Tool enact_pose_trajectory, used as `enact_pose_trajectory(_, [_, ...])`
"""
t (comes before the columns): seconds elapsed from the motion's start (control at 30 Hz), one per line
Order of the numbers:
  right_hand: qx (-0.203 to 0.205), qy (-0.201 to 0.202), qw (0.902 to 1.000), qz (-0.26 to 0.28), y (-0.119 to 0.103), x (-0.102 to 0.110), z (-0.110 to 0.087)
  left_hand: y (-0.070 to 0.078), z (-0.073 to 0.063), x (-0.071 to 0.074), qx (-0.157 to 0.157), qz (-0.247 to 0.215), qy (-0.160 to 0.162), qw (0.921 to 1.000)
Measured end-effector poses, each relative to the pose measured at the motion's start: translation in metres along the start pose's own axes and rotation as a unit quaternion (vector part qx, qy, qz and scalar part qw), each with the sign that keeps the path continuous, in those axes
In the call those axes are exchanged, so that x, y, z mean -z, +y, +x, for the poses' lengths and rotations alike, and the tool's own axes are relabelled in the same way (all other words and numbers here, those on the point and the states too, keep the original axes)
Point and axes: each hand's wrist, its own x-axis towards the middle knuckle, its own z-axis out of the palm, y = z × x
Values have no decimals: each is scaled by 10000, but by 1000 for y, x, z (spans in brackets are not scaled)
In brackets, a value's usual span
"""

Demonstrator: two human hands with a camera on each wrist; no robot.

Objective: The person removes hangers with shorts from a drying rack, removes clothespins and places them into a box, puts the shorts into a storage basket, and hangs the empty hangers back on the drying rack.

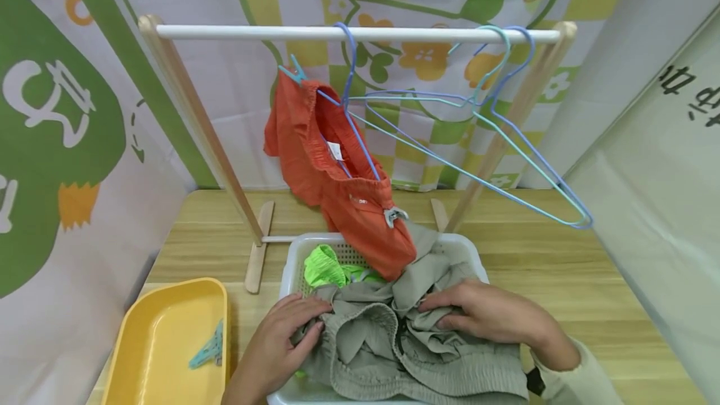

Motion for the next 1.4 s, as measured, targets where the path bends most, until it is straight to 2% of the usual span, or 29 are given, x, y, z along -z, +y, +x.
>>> enact_pose_trajectory(0.13, [-464,-182,9987,-132,0,-1,-3,2,1,2,-78,31,-126,9999])
enact_pose_trajectory(0.23, [-568,-112,9983,-75,-4,-1,-5,7,6,10,-220,-50,-389,9990])
enact_pose_trajectory(0.33, [-543,138,9983,-127,-10,2,-11,19,19,22,-422,-100,-807,9958])
enact_pose_trajectory(0.4, [-499,393,9976,-284,-14,6,-16,32,35,28,-693,22,-1145,9910])
enact_pose_trajectory(0.47, [-534,631,9954,-492,-17,9,-23,47,55,29,-1086,284,-1510,9821])
enact_pose_trajectory(0.53, [-638,815,9924,-659,-19,12,-29,63,76,24,-1494,624,-1935,9676])
enact_pose_trajectory(0.63, [-851,839,9910,-610,-19,15,-36,78,104,2,-1943,985,-2632,9398])
enact_pose_trajectory(0.67, [-899,808,9912,-541,-19,15,-38,81,112,-6,-1979,1065,-2814,9329])
enact_pose_trajectory(0.7, [-945,773,9913,-487,-19,14,-40,82,118,-15,-1970,1141,-2961,9276])
enact_pose_trajectory(0.73, [-974,734,9917,-412,-19,14,-42,81,124,-24,-1907,1126,-3066,9257])
enact_pose_trajectory(0.8, [-986,691,9920,-376,-18,12,-45,79,135,-40,-1666,1141,-3202,9256])
enact_pose_trajectory(0.9, [-1053,585,9922,-334,-17,8,-51,74,147,-62,-1034,1044,-3327,9315])
enact_pose_trajectory(1.0, [-997,455,9935,-298,-14,4,-52,70,156,-79,-321,1043,-3478,9312])
enact_pose_trajectory(1.13, [-816,304,9956,-354,-9,0,-47,64,166,-94,266,1585,-3364,9279])
enact_pose_trajectory(1.23, [-906,88,9956,-226,-6,-2,-42,57,170,-101,472,2073,-3181,9239])
enact_pose_trajectory(1.3, [-1062,-48,9943,-91,-6,-3,-40,50,165,-103,-87,2442,-2563,9352])
enact_pose_trajectory(1.33, [-1130,-102,9935,-25,-5,-3,-39,47,164,-104,-343,2611,-2291,9371])
enact_pose_trajectory(1.37, [-1191,-138,9928,19,-5,-3,-38,44,161,-104,-720,2884,-1919,9353])
enact_pose_trajectory(1.4, [-1248,-159,9920,61,-5,-3,-38,40,160,-105,-1083,3165,-1520,9301])
